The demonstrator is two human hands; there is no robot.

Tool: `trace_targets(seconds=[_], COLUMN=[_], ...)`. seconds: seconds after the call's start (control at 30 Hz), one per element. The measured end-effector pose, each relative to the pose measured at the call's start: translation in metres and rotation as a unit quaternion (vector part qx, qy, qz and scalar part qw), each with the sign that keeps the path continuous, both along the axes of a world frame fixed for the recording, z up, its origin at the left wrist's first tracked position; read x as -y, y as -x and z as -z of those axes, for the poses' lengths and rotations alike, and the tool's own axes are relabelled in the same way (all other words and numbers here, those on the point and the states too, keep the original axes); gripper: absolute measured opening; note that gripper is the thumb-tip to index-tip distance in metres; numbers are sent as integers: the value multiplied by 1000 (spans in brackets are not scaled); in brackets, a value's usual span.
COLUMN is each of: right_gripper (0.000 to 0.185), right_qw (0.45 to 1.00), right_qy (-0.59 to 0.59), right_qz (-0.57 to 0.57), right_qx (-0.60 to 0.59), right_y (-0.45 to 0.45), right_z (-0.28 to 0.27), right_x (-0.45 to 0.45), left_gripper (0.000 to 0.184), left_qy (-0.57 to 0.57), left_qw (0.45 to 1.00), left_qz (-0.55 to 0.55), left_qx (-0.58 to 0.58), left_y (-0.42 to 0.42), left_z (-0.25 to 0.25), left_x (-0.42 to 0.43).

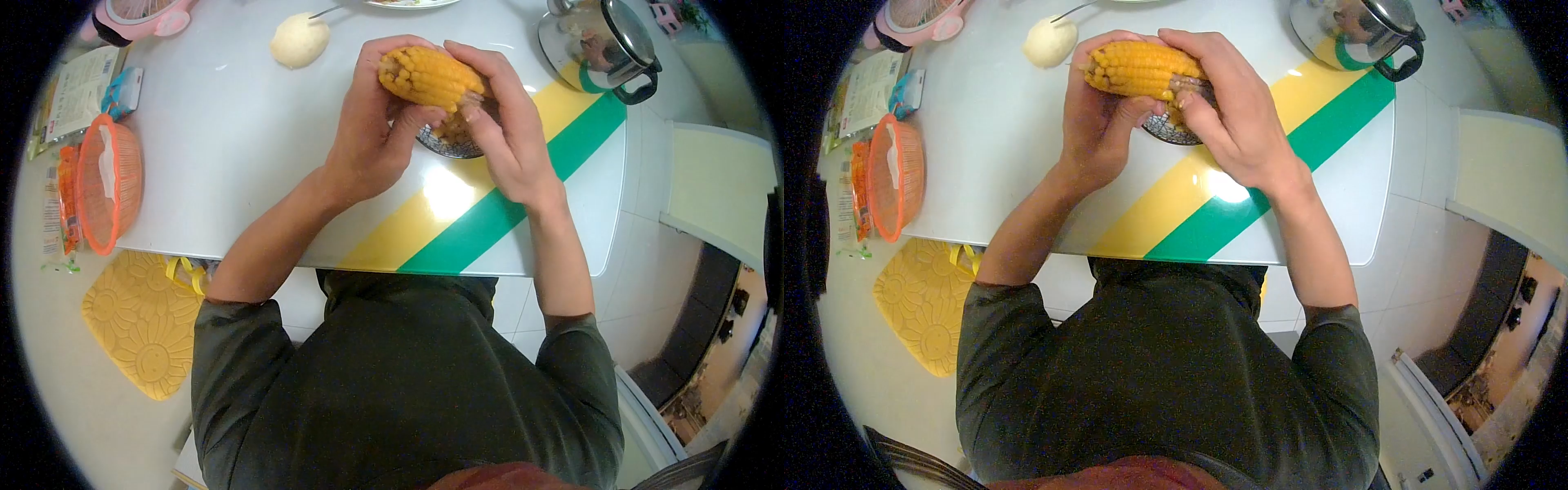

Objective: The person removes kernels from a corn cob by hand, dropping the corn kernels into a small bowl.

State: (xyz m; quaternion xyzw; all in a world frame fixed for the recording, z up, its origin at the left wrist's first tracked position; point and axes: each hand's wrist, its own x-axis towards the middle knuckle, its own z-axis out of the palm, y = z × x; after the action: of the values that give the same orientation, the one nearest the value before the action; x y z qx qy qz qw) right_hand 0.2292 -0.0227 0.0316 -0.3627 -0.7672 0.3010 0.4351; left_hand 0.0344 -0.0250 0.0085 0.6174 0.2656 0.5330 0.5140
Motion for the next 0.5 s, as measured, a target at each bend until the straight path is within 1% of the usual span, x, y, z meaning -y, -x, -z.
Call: trace_targets(seconds=[0.13,0.23,0.33,0.5], right_gripper=[48,47,46,44], right_qw=[1000,1000,999,998], right_qy=[-15,21,26,34], right_qz=[-7,7,24,7], right_qx=[-7,-20,-29,-60], right_y=[0,3,6,6], right_z=[-1,1,0,1], right_x=[0,2,5,3], left_gripper=[52,52,52,52], left_qy=[6,-7,-33,-47], left_qw=[1000,1000,999,999], left_qz=[4,1,-6,-4], left_qx=[-2,4,-5,-13], left_y=[2,1,0,0], left_z=[-1,1,3,2], left_x=[-1,-2,-3,-3])
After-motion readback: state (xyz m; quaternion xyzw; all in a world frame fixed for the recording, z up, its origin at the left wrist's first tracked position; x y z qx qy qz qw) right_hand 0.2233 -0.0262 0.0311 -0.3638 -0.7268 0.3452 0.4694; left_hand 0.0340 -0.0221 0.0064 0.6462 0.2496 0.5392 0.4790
